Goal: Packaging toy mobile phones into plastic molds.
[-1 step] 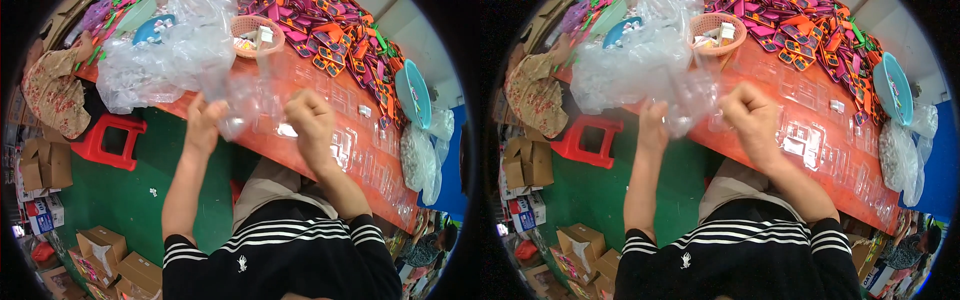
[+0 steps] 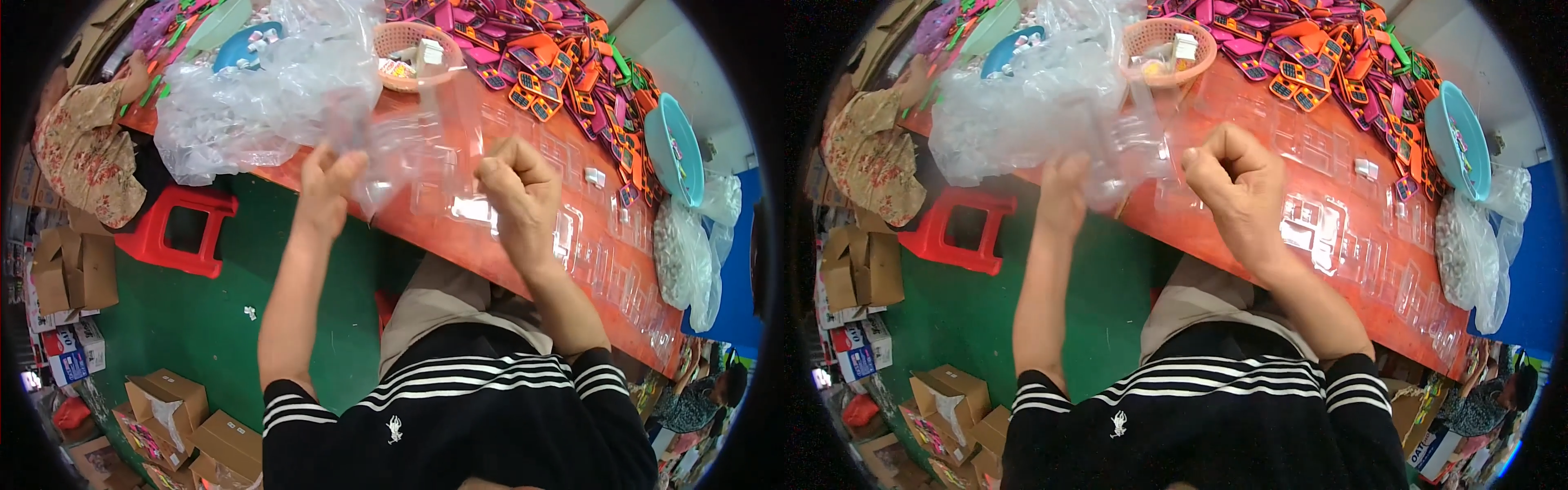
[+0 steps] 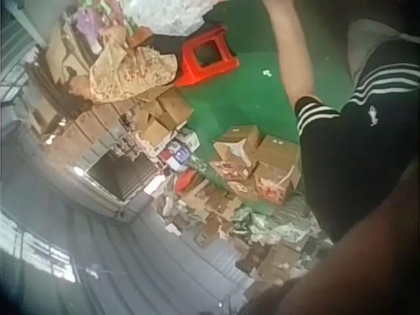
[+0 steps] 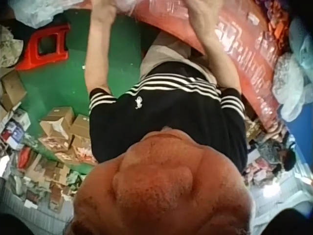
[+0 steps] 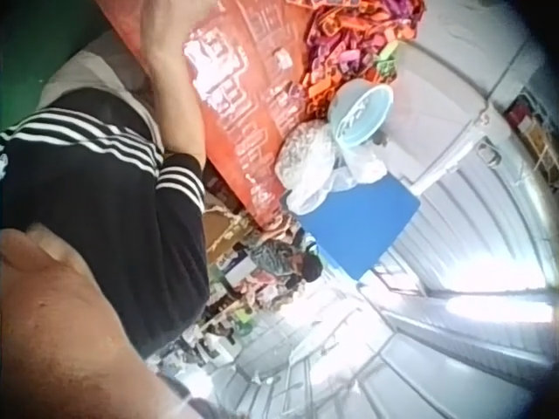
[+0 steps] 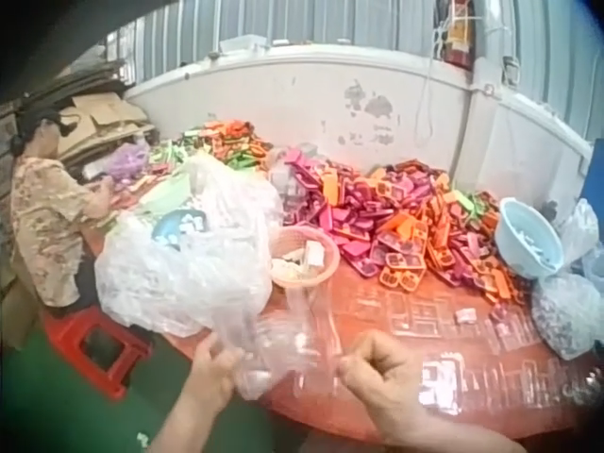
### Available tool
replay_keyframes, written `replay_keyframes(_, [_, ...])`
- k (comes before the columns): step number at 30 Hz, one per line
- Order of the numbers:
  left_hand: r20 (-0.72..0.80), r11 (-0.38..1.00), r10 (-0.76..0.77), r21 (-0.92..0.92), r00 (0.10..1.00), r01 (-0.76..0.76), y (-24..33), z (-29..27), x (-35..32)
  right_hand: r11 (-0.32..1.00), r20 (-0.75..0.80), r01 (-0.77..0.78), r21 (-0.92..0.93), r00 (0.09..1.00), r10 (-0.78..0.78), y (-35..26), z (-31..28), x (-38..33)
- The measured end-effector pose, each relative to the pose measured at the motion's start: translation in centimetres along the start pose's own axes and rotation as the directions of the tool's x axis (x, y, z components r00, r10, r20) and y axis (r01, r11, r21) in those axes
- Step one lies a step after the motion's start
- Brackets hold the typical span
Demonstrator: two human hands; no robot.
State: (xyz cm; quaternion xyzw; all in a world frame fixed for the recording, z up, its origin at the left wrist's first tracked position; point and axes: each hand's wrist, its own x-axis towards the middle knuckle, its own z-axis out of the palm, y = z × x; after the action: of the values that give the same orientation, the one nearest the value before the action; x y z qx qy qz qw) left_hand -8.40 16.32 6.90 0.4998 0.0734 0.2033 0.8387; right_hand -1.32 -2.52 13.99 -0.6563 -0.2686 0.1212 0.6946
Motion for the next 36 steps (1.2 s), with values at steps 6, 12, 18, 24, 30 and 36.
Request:
replay_keyframes(6, [-0.234, 0.972, 0.057, 0.234, 0.971, 0.0, 0.2, -5.1, 7.6, 0.721, 0.188, 0.281, -0.634, 0.96, -0.208, 0.7, 0.8, -0.3])
replay_keyframes(12, [-0.392, 0.987, 0.138, 0.127, 0.91, -0.095, 1.0, -10.3, 11.8, 0.448, 0.378, 0.498, -0.742, 0.863, -0.335, 2.4, 6.1, -0.2])
replay_keyframes(18, [-0.25, 0.992, 0.104, -0.038, 0.963, -0.117, 3.0, -11.0, 11.0, 0.253, 0.535, 0.584, -0.771, 0.81, -0.238, 6.2, 11.0, 3.6])
replay_keyframes(24, [-0.219, 0.999, 0.041, -0.022, 0.975, -0.047, 4.3, -12.1, 10.4, 0.238, 0.525, 0.538, -0.809, 0.842, -0.119, 10.8, 14.1, 6.7])
replay_keyframes(30, [-0.191, 0.995, 0.048, -0.079, 0.98, -0.064, 3.9, -13.4, 10.4, 0.299, 0.506, 0.504, -0.81, 0.859, -0.076, 9.3, 11.4, 6.3])
replay_keyframes(36, [-0.339, 0.999, 0.022, -0.015, 0.94, -0.029, 3.8, -12.1, 10.5, 0.297, 0.525, 0.514, -0.805, 0.85, -0.047, 10.2, 10.9, 3.8])
